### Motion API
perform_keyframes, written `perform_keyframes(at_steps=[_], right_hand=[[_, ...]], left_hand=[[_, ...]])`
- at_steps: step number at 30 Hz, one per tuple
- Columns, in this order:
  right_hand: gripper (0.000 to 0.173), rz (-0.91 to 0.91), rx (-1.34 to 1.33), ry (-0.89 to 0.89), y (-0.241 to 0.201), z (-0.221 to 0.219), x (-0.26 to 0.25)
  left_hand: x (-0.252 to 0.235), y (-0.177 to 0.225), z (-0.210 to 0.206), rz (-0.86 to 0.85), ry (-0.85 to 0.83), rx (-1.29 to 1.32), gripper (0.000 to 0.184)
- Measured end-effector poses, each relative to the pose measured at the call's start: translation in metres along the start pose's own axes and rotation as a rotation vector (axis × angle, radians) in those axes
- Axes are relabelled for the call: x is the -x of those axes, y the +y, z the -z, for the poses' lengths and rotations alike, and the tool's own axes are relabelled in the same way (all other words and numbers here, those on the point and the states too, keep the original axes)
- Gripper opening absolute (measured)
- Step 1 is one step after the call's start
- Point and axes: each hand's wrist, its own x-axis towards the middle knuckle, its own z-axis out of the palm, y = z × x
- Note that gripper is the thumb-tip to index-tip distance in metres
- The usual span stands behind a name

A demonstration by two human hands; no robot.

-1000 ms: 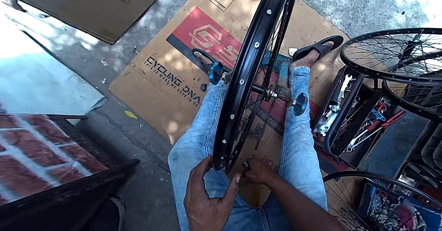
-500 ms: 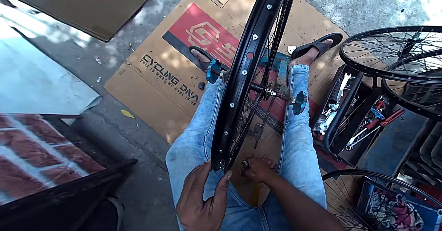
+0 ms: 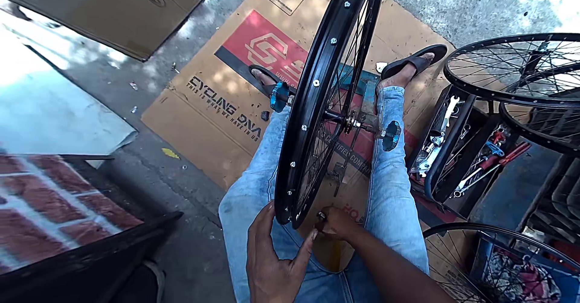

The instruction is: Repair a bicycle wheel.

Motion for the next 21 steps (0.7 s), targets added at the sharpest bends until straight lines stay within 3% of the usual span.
perform_keyframes(at_steps=[3, 7, 13, 18, 21], right_hand=[[0.037, 0.009, -0.047, 0.013, 0.001, 0.0, 0.0], [0.057, -0.013, -0.078, 0.022, -0.002, 0.0, 0.0], [0.054, -0.003, -0.04, 0.011, -0.001, 0.0, -0.001], [0.05, -0.018, -0.048, 0.014, -0.002, 0.001, 0.0], [0.049, -0.031, -0.048, 0.018, -0.003, 0.001, 0.001]], left_hand=[[-0.003, -0.001, -0.001, 0.005, -0.001, -0.019, 0.079], [-0.006, -0.007, -0.001, 0.019, -0.007, -0.037, 0.076], [-0.002, -0.008, -0.004, 0.065, -0.044, -0.075, 0.081], [0.0, -0.01, -0.006, 0.02, 0.002, -0.1, 0.05], [-0.001, -0.006, -0.004, 0.006, 0.002, -0.086, 0.046]])
